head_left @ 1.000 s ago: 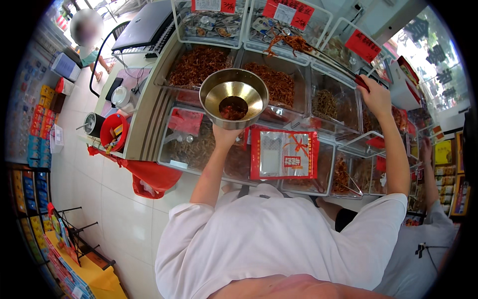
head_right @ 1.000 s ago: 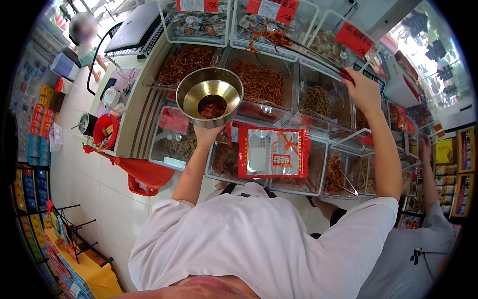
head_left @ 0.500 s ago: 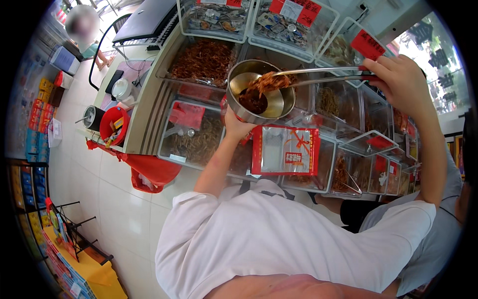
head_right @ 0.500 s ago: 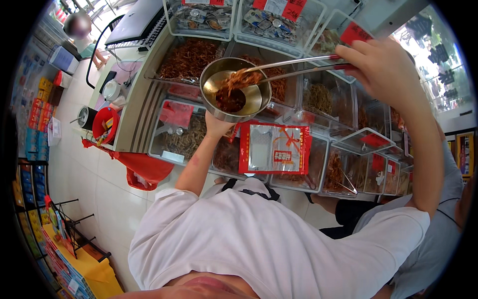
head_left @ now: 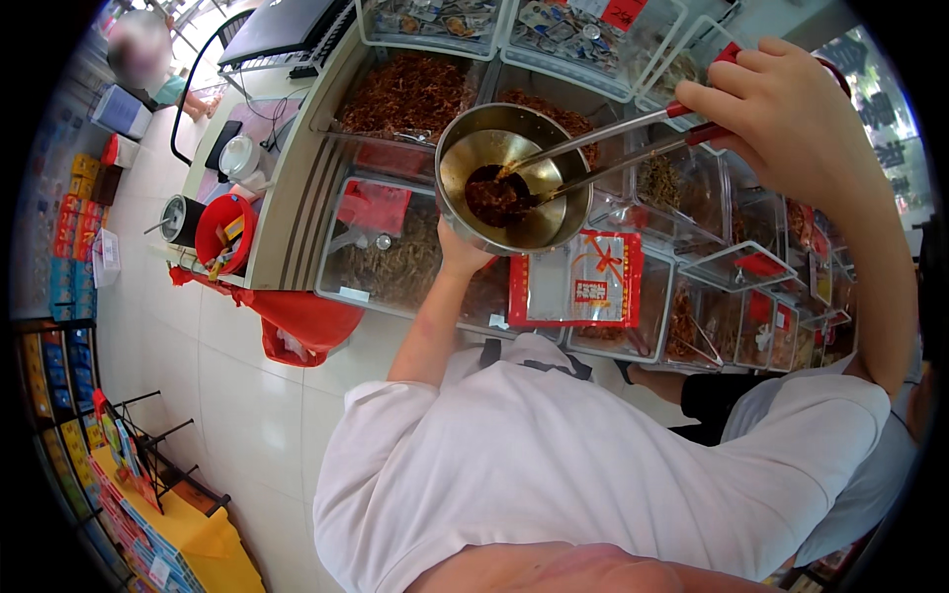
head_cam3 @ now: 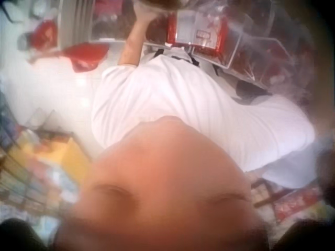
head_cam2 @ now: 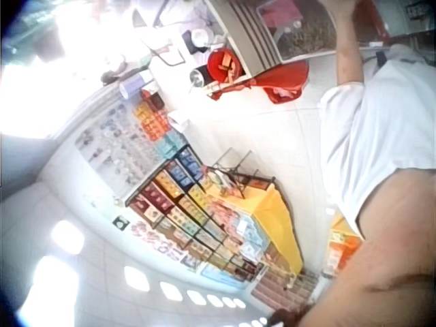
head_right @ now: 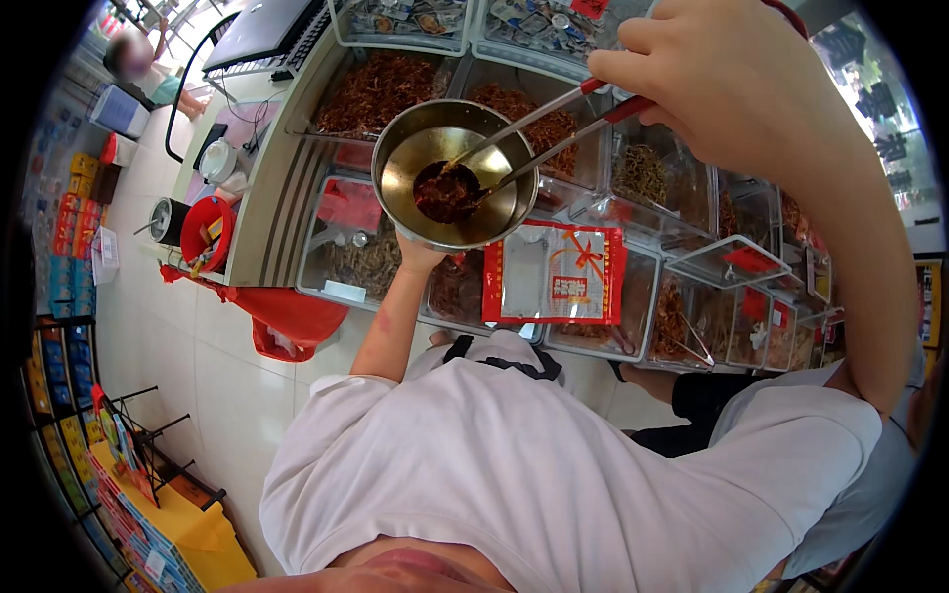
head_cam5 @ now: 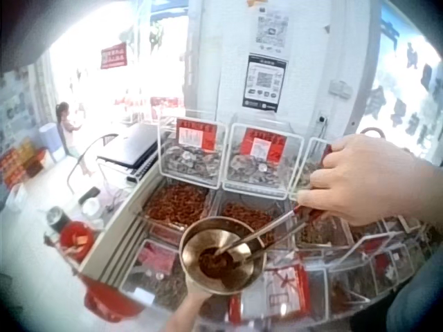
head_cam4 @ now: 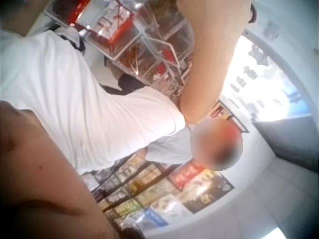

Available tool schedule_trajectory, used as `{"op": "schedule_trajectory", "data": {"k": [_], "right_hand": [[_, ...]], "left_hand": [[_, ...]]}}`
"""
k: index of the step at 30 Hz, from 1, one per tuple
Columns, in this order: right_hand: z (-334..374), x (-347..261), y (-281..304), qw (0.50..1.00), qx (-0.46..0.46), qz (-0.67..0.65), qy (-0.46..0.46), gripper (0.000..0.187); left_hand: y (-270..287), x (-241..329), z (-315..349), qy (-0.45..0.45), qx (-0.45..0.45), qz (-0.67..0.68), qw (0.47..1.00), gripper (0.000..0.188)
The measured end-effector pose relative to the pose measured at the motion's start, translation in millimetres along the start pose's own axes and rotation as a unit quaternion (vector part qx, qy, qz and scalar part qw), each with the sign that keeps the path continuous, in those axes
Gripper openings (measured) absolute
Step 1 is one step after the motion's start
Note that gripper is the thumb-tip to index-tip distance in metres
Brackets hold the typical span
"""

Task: The person selects several red packages of food and uses tongs to transfer dried snacks from a transparent bin into a metal bowl, then pours the contents from the bowl into one of the red bags.

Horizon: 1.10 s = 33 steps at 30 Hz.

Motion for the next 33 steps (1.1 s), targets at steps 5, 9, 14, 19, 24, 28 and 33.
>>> {"op": "schedule_trajectory", "data": {"k": [5,9,14,19,24,28,33], "right_hand": [[-24,-38,-20,0.998,0.034,0.028,0.037,0.017],[-51,-76,-56,0.986,-0.016,0.138,0.095,0.009],[-24,-33,-42,0.997,0.073,0.012,0.026,0.027],[3,10,13,0.995,0.029,0.097,-0.007,0.019],[97,67,-37,0.978,0.064,-0.077,-0.181,0.047],[140,74,-108,0.866,0.086,-0.268,-0.413,0.043],[74,-7,-255,0.834,-0.038,-0.341,-0.432,0.048]], "left_hand": [[-2,9,-7,0.0,-0.032,0.009,0.999,0.075],[-11,27,-17,-0.021,-0.054,-0.041,0.997,0.07],[-1,13,-17,-0.039,-0.069,-0.135,0.988,0.069],[13,2,-18,-0.039,-0.027,-0.183,0.982,0.074],[4,-29,-14,0.021,-0.001,-0.083,0.996,0.074],[7,-11,-22,0.044,0.013,-0.048,0.998,0.08],[18,13,-25,-0.087,-0.039,-0.212,0.973,0.078]]}}
Point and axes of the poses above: each hand's wrist, its own z-axis away from the middle knuckle, its own y-axis out of the back of the hand, x = y × z, the point moved 2 cm from there along -z, towards the middle knuckle, and after that the axes turned 6 degrees about -y, right-handed, at the moved point
